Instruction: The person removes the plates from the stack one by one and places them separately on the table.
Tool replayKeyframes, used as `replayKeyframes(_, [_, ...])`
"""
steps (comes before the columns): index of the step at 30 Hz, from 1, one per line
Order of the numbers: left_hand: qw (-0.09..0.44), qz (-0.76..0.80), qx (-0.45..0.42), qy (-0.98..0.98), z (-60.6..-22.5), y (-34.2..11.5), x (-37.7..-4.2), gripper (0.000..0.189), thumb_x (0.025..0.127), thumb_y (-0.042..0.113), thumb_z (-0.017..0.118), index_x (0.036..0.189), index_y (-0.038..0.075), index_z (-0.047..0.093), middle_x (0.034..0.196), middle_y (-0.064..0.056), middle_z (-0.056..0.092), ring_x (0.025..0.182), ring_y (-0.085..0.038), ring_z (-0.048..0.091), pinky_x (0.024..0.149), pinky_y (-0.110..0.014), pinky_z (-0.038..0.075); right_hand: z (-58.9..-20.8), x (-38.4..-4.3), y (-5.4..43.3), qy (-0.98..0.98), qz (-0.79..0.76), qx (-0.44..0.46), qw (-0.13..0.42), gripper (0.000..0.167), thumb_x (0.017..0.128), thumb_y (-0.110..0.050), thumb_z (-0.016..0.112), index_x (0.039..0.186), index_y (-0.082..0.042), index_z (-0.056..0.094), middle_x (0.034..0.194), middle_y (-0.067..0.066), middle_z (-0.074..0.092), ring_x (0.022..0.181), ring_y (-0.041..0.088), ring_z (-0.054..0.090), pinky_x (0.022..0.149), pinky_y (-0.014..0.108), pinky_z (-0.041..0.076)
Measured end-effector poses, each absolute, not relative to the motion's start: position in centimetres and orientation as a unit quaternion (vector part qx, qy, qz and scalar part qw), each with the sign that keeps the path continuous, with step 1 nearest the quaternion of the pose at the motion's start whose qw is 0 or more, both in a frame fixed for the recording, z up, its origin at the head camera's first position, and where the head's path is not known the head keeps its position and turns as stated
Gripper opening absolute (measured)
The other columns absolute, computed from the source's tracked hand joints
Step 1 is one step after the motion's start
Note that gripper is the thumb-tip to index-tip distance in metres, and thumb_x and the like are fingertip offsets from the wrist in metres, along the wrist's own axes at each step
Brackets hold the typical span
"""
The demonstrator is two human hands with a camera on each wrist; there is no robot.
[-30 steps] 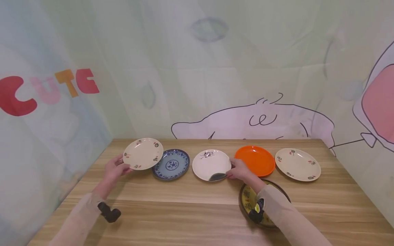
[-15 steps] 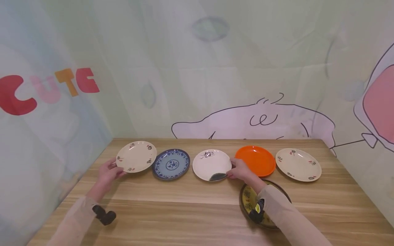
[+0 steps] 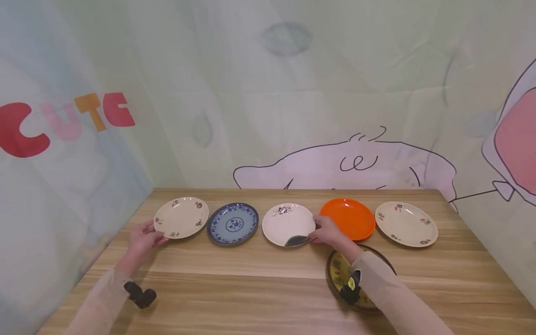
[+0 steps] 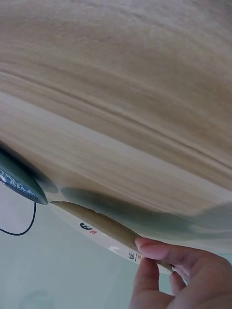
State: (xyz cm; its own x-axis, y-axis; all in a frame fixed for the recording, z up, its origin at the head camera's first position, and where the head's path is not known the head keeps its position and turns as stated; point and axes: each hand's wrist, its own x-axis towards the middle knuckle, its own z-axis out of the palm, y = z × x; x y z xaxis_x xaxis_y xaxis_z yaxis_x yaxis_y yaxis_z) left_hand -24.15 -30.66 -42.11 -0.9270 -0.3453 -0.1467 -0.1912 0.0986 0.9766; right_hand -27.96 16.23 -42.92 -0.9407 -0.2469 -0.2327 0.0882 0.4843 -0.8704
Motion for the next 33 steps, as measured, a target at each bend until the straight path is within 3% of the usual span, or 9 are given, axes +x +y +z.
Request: replayKeyframes(33, [0.037,-0.622,0.195,-0.757,-43.1,-30.8,-24.1,0.063,0.085,-0.008,0.044,0.139,-0.013,0.011,0.129,-0.038,0.034,0.060,0.000,0.057,0.062,-0.014,0.053,-43.2,-27.9,16.5,0.829,-0.531,-0.063,0.164,0.071,0.081,0.004,0.061,0.138,0.013,0.020,0.136,0.034,0.030,0.081,0.016,0.061,0.073,0.032,0.056])
